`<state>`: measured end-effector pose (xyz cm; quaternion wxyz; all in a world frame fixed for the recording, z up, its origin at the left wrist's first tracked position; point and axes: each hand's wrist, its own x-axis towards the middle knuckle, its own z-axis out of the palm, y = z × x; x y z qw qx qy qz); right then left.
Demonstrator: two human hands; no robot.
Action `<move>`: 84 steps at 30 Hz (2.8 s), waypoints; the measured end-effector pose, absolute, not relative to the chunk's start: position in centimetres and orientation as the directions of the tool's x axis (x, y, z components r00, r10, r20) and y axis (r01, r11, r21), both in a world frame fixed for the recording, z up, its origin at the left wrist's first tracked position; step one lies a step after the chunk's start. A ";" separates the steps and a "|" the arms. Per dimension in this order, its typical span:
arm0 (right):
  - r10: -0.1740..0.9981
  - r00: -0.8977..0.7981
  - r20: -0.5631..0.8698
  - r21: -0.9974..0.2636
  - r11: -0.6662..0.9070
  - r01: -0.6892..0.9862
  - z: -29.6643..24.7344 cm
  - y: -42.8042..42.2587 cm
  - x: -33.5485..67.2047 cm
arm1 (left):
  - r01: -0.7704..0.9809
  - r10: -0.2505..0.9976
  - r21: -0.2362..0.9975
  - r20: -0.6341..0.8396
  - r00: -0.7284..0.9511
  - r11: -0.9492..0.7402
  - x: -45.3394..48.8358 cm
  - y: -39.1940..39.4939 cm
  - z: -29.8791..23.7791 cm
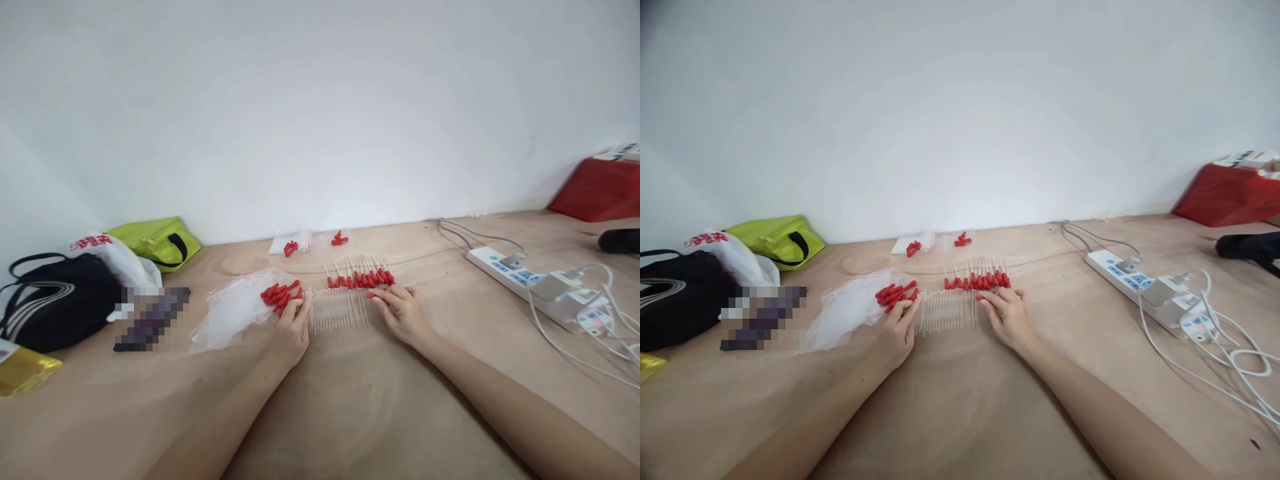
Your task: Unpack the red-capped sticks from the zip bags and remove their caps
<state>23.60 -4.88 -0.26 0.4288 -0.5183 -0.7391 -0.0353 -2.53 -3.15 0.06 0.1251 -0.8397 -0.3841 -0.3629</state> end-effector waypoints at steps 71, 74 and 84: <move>0.719 -0.312 0.621 -0.456 0.656 0.602 -0.3 -5.0 20.7 | 0.666 0.461 -0.139 0.620 0.635 -0.733 -1.5 -3.3 1.5; 0.724 -0.321 0.611 -0.424 0.641 0.640 -0.3 -4.9 20.7 | 0.652 0.432 -0.149 0.638 0.638 -0.743 -1.0 -3.6 1.3; 0.621 -0.373 0.689 -0.165 0.637 0.753 0.0 -5.1 19.2 | 0.606 0.396 -0.151 0.631 0.667 -0.781 -0.4 -3.7 1.5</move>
